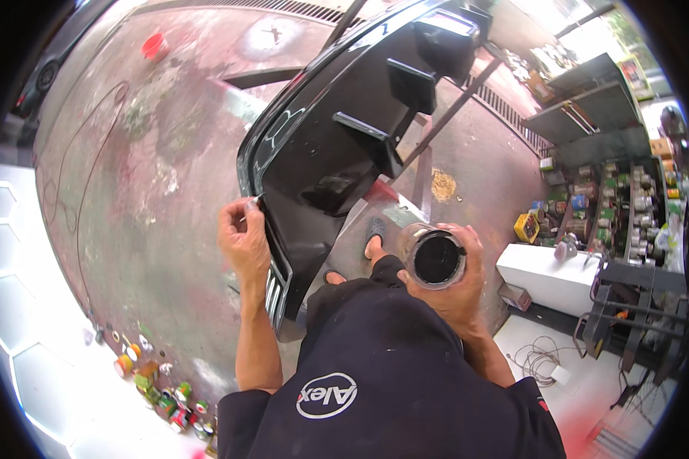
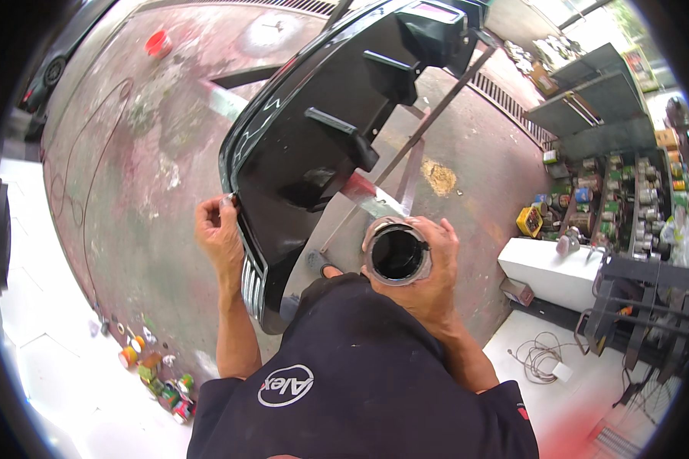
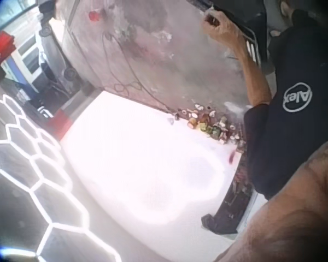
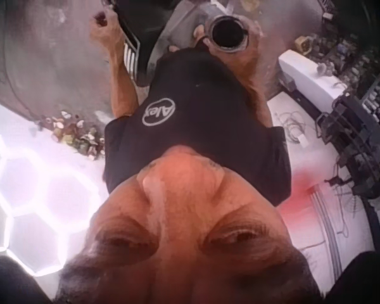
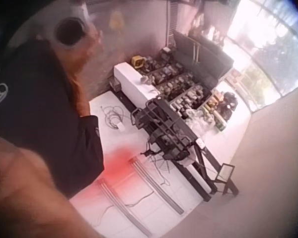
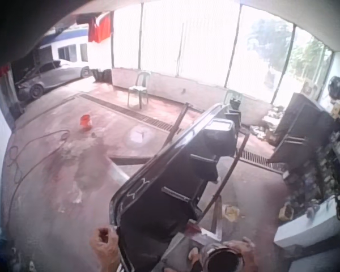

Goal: The person hand-paints a black car bumper with a small brush, repeatedly dipping the brush into a paint can and applying paint to the edges and surfaces of the bumper. The bumper is mounted on a stand in a workshop.

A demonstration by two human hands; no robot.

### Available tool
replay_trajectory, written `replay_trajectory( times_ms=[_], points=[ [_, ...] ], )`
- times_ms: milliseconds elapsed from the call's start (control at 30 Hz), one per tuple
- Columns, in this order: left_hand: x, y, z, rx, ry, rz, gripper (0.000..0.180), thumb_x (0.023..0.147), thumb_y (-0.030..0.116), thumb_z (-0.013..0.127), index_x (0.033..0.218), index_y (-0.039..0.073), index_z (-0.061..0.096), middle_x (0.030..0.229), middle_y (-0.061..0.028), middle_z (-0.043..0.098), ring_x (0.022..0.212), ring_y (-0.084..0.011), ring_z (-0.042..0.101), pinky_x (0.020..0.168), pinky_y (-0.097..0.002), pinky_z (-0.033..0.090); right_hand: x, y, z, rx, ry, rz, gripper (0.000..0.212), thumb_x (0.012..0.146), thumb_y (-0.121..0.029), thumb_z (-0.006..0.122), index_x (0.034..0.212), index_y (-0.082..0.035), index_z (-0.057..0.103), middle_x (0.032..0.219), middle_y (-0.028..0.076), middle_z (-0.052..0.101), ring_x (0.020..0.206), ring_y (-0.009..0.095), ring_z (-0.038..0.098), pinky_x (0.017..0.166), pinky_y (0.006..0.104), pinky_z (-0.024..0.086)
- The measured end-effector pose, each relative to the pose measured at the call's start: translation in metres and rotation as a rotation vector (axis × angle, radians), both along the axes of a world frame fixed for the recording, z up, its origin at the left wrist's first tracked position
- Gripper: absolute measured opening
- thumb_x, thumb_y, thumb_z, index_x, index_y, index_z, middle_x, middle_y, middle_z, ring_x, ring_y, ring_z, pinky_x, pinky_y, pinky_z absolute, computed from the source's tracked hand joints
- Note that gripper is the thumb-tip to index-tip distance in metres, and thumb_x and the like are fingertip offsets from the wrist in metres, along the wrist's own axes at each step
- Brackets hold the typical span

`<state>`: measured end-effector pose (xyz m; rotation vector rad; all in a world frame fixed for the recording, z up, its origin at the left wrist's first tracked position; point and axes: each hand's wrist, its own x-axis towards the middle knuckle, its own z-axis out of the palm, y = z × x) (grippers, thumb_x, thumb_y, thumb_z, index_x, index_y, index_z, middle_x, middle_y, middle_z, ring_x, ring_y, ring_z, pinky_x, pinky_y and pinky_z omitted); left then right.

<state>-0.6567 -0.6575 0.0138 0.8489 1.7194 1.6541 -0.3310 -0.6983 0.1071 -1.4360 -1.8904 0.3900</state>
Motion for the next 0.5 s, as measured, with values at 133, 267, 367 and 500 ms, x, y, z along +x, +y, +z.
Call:
replay_trajectory(
  times_ms=[133, 267, 367, 500],
  points=[
    [0.001, 0.000, -0.003, 0.092, -0.038, 0.028, 0.010, 0.107, 0.007, 0.064, 0.111, -0.002, 0.065, 0.104, -0.0125, 0.074, 0.093, -0.0179, 0.072, 0.090, -0.0341, 0.062, 0.004, -0.003, 0.006, -0.016, -0.001, -0.017, 0.094, 0.061, -0.021, 0.103, 0.141, -0.009, 0.055, 0.126, 0.009, 0.071, 0.123, 0.030, 0.066, 0.124, 0.0563, 0.033],
    [0.009, -0.011, 0.006, 0.155, -0.005, 0.102, 0.011, 0.107, 0.008, 0.063, 0.112, -0.003, 0.063, 0.102, -0.0138, 0.074, 0.093, -0.0202, 0.073, 0.087, -0.0340, 0.063, 0.021, -0.008, 0.003, -0.008, 0.001, -0.044, 0.095, 0.062, -0.023, 0.104, 0.142, -0.009, 0.054, 0.127, 0.008, 0.071, 0.121, 0.030, 0.067, 0.123, 0.0575, 0.033],
    [0.025, -0.021, 0.029, 0.147, 0.048, 0.144, 0.015, 0.107, 0.010, 0.064, 0.113, -0.004, 0.062, 0.099, -0.0131, 0.074, 0.091, -0.0202, 0.073, 0.085, -0.0336, 0.062, 0.037, -0.010, -0.004, -0.018, 0.031, -0.062, 0.095, 0.063, -0.024, 0.103, 0.142, -0.009, 0.053, 0.127, 0.008, 0.071, 0.120, 0.030, 0.067, 0.122, 0.0583, 0.034],
    [0.069, -0.031, 0.055, 0.205, 0.028, 0.165, 0.014, 0.107, 0.011, 0.064, 0.112, -0.002, 0.063, 0.101, -0.0140, 0.074, 0.087, -0.0194, 0.073, 0.084, -0.0346, 0.063, 0.064, -0.005, -0.011, -0.007, 0.068, -0.077, 0.094, 0.064, -0.023, 0.103, 0.142, -0.008, 0.054, 0.126, 0.009, 0.070, 0.121, 0.031, 0.066, 0.122, 0.0592, 0.035]
  ],
)
